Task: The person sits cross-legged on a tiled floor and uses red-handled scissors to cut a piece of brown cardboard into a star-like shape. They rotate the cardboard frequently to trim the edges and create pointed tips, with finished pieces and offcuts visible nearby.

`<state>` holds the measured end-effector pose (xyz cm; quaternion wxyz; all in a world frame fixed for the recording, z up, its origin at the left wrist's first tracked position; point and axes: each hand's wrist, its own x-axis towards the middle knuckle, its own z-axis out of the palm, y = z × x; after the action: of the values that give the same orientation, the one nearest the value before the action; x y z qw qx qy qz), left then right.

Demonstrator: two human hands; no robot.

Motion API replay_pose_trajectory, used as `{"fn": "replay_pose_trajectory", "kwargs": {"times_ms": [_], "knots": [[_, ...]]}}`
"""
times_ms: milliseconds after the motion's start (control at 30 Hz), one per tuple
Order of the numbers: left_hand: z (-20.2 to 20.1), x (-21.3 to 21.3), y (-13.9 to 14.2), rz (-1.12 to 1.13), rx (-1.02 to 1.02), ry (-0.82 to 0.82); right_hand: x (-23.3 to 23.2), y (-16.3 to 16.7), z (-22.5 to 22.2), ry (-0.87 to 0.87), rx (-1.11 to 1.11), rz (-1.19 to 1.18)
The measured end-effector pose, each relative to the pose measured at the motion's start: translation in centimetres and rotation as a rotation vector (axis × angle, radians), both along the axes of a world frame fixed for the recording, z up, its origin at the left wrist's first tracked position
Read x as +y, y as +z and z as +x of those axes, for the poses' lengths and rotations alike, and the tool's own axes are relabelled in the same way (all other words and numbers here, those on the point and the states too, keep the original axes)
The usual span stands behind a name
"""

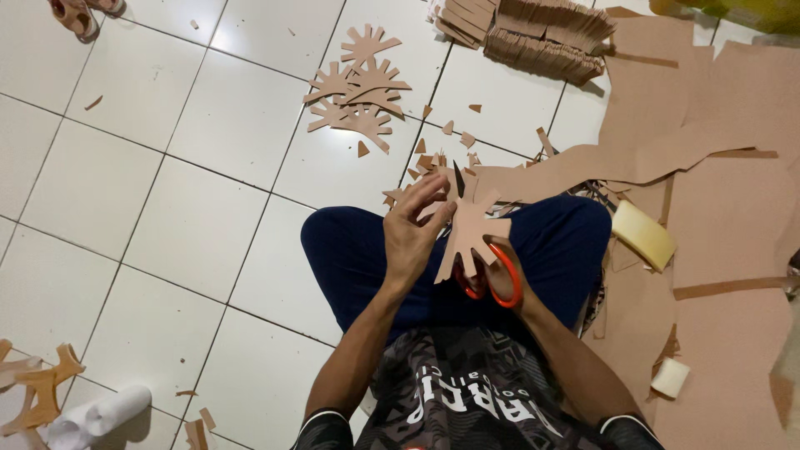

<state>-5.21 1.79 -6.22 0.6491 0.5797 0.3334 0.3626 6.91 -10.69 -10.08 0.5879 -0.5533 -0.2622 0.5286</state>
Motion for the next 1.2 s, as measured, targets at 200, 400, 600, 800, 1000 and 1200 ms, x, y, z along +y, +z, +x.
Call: {"fn": "replay_pose_trajectory", "kwargs": {"times_ms": [200, 400, 600, 800, 1000, 1200], "knots": [[0.1, -0.3, -1.3, -0.065, -0.064, 0.004, 0.4, 1.1, -1.3, -0.123, -0.096, -0.148], [0.1, -0.5, -1.8, -0.097, -0.067, 0.014, 0.0, 1.5, -1.9, -0.051, 0.042, -0.04], [0.3, 0.3, -0.4, -0.097, -0.106, 0.055, 0.4, 0.8, -2.0, -0.103, -0.015, -0.281], [0.5, 8.6, 1.5, 0.037, -0.064, 0.275, 0.6, 2.6, -1.7, -0.081, 0.091, -0.236], [0.7, 8.3, 0.2, -0.054, 0.199, 0.336, -0.1, 2.3, -1.6, -0.139, 0.178, -0.241], [3.1, 4.7, -3.5, -0.15, 0.378, 0.036, -0.3, 1.1, -0.7, -0.208, 0.179, -0.241]]}}
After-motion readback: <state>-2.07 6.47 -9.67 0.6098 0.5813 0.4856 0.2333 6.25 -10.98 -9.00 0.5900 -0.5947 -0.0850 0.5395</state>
